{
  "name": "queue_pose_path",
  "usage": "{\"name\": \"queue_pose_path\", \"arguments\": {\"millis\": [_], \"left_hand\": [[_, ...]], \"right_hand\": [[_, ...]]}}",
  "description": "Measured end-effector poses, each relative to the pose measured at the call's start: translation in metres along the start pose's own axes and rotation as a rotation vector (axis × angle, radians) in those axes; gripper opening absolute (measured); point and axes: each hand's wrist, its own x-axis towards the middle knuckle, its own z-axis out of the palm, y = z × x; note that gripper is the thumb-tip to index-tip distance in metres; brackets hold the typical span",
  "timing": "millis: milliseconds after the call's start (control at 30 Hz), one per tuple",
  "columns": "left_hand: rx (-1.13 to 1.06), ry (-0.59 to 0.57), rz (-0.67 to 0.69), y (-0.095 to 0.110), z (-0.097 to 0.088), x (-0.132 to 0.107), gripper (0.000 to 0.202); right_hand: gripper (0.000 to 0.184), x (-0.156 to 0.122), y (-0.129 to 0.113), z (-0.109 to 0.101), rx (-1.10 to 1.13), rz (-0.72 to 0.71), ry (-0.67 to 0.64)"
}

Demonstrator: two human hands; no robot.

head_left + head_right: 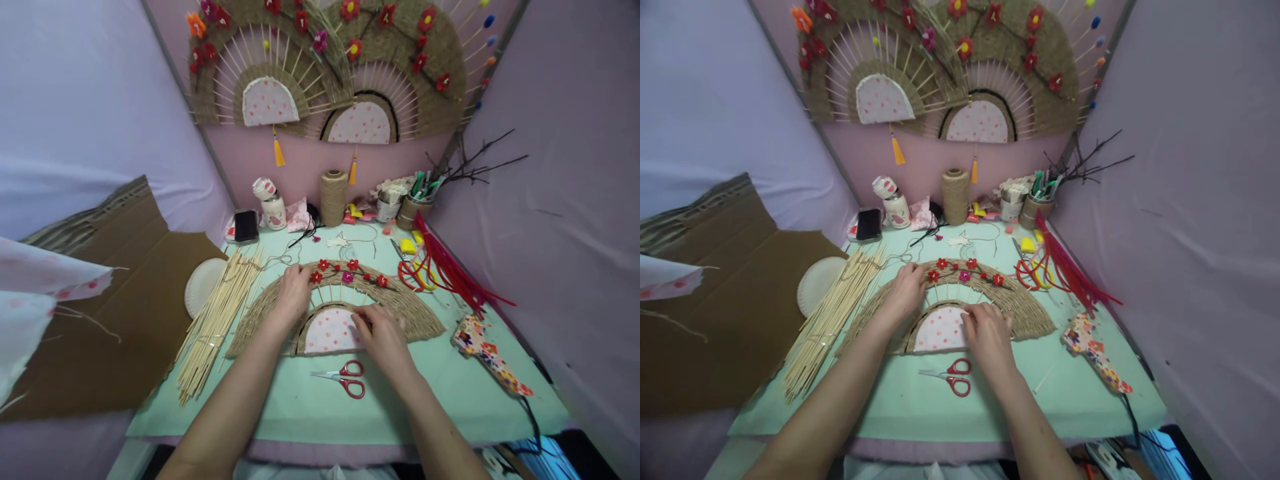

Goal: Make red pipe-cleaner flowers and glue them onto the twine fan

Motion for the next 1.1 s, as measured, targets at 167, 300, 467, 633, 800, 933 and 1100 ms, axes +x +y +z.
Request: {"name": "queue_pose_path", "arguments": {"millis": [167, 300, 467, 633, 800, 933, 1100], "left_hand": [[0.011, -0.007, 0.029, 0.005, 0.004, 0.013, 0.043], [0.006, -0.030, 0.065, 0.008, 0.008, 0.017, 0.045], [-0.124, 0.034, 0.051, 0.006, -0.006, -0.003, 0.053], [-0.634, 0.101, -0.157, 0.001, -0.028, -0.078, 0.042], [-1.181, -0.104, -0.646, -0.010, -0.022, -0.158, 0.049], [-1.397, -0.046, -0.873, -0.012, -0.018, -0.181, 0.049], [-1.757, 0.149, -1.138, -0.003, -0.027, -0.177, 0.053]], "right_hand": [[0.021, -0.002, -0.001, -0.001, -0.011, -0.006, -0.009], [0.020, -0.003, -0.001, -0.002, 0.002, -0.008, -0.017], [0.020, -0.007, -0.001, -0.009, 0.052, -0.007, -0.027], [0.027, -0.029, 0.015, -0.024, 0.361, 0.060, 0.021], [0.044, -0.066, 0.035, -0.033, 0.909, 0.495, -0.064], [0.053, -0.085, 0.029, -0.034, 1.207, 0.756, 0.021], [0.062, -0.081, 0.027, -0.033, 1.594, 0.942, 0.221]]}}
